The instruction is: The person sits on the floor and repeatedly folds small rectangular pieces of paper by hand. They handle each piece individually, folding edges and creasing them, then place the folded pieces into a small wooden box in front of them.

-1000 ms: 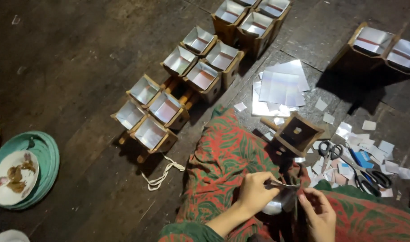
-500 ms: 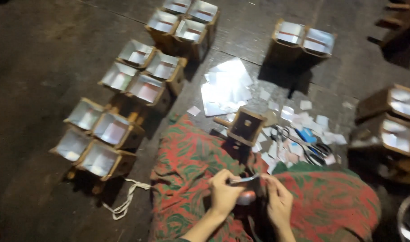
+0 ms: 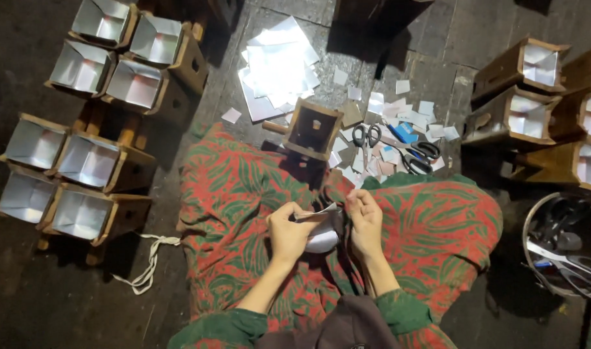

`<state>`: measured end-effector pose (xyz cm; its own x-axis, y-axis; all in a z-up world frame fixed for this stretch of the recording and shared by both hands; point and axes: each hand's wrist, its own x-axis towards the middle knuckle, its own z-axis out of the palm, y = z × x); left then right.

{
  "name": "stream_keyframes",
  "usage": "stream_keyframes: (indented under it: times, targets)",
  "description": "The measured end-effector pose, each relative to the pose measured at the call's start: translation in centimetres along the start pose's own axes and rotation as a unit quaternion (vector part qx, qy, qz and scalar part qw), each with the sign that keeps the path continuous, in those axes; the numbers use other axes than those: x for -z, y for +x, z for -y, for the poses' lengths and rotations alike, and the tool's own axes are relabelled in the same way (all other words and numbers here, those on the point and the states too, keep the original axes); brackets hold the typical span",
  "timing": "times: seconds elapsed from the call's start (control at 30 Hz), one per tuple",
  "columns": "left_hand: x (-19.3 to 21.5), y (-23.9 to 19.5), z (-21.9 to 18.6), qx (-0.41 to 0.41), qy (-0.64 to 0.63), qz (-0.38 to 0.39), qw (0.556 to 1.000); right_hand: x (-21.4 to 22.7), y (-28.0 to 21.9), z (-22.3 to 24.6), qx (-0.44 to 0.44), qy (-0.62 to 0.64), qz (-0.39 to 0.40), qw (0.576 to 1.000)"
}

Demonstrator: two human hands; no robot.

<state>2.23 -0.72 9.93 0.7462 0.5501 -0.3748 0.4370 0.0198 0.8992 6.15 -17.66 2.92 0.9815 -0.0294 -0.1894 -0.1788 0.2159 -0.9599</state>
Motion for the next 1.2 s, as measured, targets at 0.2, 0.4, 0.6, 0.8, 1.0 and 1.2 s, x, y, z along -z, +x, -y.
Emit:
stream_keyframes:
  times: [0.2,0.4,0.6,0.8,1.0,1.2]
  targets:
    - [1.1,0.1,1.9,0.023,-0.008,0.005,1.000,1.0,0.4,-1.4,-0.044,0.042,0.056,0.997]
    - [1.3,0.8,1.7,0.010,-0.009,0.025,1.000,1.9,-0.1,-3.0,-0.072,0.095,0.058,0.991]
    - [0.7,1.0,2.9,0.019,-0.009,0.012,1.000,0.6,0.5,-2.7,-0.064,0.020,0.036,0.997]
    - [0.3,1.3,3.0,0.018,0.016,0.008,1.000,-0.8,0.0,-0.6,-0.085,0.014,0.045,0.995]
    - [0.5,1.5,3.3,0.030,0.014,0.015,0.999,0.2,0.0,-2.4,-0.110,-0.004,0.039,0.993]
    - [0.8,1.6,2.4,0.036,0.022,0.031,0.999,-2.2,-1.0,0.7,-0.119,0.037,0.011,0.992]
